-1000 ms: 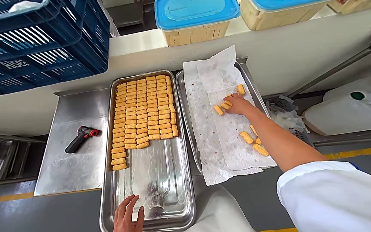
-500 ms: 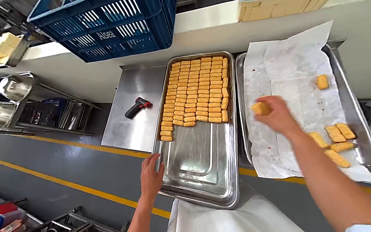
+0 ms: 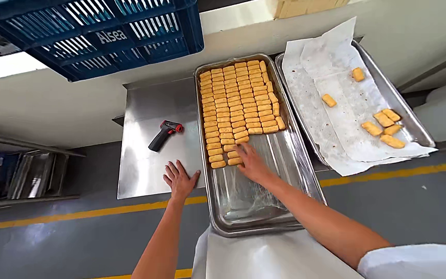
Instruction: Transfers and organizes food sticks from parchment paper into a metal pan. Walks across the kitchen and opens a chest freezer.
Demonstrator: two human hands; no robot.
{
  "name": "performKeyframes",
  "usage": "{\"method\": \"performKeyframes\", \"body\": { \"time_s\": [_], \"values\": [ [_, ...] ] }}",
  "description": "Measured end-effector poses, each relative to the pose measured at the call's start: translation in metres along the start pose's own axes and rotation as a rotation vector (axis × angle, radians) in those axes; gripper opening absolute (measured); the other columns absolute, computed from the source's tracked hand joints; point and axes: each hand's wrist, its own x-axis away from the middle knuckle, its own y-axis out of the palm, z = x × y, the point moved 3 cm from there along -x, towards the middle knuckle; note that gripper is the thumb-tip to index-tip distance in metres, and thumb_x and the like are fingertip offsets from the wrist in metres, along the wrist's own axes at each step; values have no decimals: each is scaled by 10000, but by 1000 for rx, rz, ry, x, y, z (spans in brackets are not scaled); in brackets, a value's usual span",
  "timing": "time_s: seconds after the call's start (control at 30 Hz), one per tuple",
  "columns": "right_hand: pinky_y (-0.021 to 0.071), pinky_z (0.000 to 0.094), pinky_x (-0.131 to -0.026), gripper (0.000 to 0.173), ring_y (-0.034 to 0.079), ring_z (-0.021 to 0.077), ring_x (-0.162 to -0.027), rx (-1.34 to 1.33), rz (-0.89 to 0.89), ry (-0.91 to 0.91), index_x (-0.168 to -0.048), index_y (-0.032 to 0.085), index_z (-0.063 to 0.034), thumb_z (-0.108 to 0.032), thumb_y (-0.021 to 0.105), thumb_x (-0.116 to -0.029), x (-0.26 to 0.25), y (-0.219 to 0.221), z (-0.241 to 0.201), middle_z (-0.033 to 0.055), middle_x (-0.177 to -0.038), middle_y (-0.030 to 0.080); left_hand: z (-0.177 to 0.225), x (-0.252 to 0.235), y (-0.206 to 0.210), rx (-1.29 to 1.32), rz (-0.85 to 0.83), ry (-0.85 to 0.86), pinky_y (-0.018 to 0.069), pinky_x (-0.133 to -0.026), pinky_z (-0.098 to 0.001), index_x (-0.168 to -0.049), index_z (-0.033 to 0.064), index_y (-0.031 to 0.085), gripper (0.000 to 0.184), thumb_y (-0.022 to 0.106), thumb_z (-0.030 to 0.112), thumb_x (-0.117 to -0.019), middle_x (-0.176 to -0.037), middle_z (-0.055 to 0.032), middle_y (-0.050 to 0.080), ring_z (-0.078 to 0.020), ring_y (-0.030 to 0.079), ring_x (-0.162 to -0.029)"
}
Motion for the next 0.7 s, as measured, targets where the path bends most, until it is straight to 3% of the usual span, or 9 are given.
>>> {"method": "performKeyframes", "body": {
  "time_s": [0.07, 0.13, 0.2, 0.3, 0.37, 0.5, 0.57, 0.63, 0.7],
  "values": [
    [468, 559, -1092, 844, 438, 451, -1412, -52, 36, 162, -1570, 399, -58, -172, 828, -853, 6, 3, 3, 238, -1594, 378, -1, -4, 0, -9, -21, 30, -25, -1194, -718, -1641, 17, 95, 1226, 620, 776, -834, -1693, -282, -53, -463, -75, -1567],
    [445, 557, -1116, 819, 450, 444, -1406, -114, 74, 219, -1552, 410, -10, -140, 831, -861, 3, 9, -3, 244, -1548, 442, -3, -7, -1, -19, -45, 51, -38, -1194, -711, -1645, 30, 76, 1265, 635, 794, -805, -1695, -271, -73, -451, -94, -1568],
    [427, 522, -1147, 737, 475, 403, -1401, -148, 95, 228, -1530, 443, 0, -94, 790, -887, -6, 16, -11, 238, -1495, 504, -5, -11, -1, -34, -63, 55, -45, -1193, -709, -1650, 49, 66, 1275, 632, 808, -795, -1698, -260, -86, -438, -105, -1570],
    [419, 487, -1169, 727, 459, 358, -1434, -160, 109, 254, -1551, 408, -9, -44, 742, -907, -5, 21, -19, 214, -1542, 464, -4, -13, -3, -63, -95, 40, -57, -1196, -697, -1652, 58, 42, 1284, 614, 823, -794, -1701, -244, -103, -422, -117, -1572],
    [389, 483, -1194, 742, 426, 353, -1468, -163, 95, 236, -1574, 366, -4, -74, 730, -931, 0, 24, -18, 205, -1595, 417, -3, -13, -4, -69, -106, 34, -63, -1197, -693, -1651, 53, 38, 1287, 614, 822, -795, -1698, -252, -104, -422, -119, -1571],
    [404, 500, -1174, 669, 469, 370, -1436, -142, 123, 162, -1549, 414, 15, -107, 714, -964, 5, 24, -17, 192, -1596, 433, -4, -16, -3, -60, -113, 41, -69, -1199, -689, -1652, 61, 43, 1292, 646, 805, -785, -1695, -256, -113, -426, -129, -1569],
    [410, 501, -1169, 672, 466, 372, -1436, -132, 122, 144, -1541, 430, 7, -118, 730, -954, 5, 25, -15, 186, -1601, 428, -7, -17, -5, 43, -85, 59, -71, -1189, -707, -1654, 74, 101, 1212, 686, 728, -817, -1706, -237, -75, -428, -111, -1571],
    [427, 509, -1154, 706, 472, 383, -1425, -142, 137, 138, -1536, 436, 5, -135, 764, -927, 4, 24, -10, 208, -1576, 447, -3, -11, -18, 306, 1, 85, -20, -1201, -711, -1621, 56, 267, 981, 699, 564, -901, -1706, -229, 93, -420, 9, -1580],
    [468, 505, -1117, 762, 503, 392, -1380, -173, 165, 187, -1523, 445, 10, -174, 820, -886, 2, 21, -6, 241, -1509, 484, 19, -1, -39, 438, 94, 148, 241, -1201, -657, -1543, 40, 414, 803, 698, 456, -918, -1608, -226, 365, -405, 308, -1507]
  ]
}}
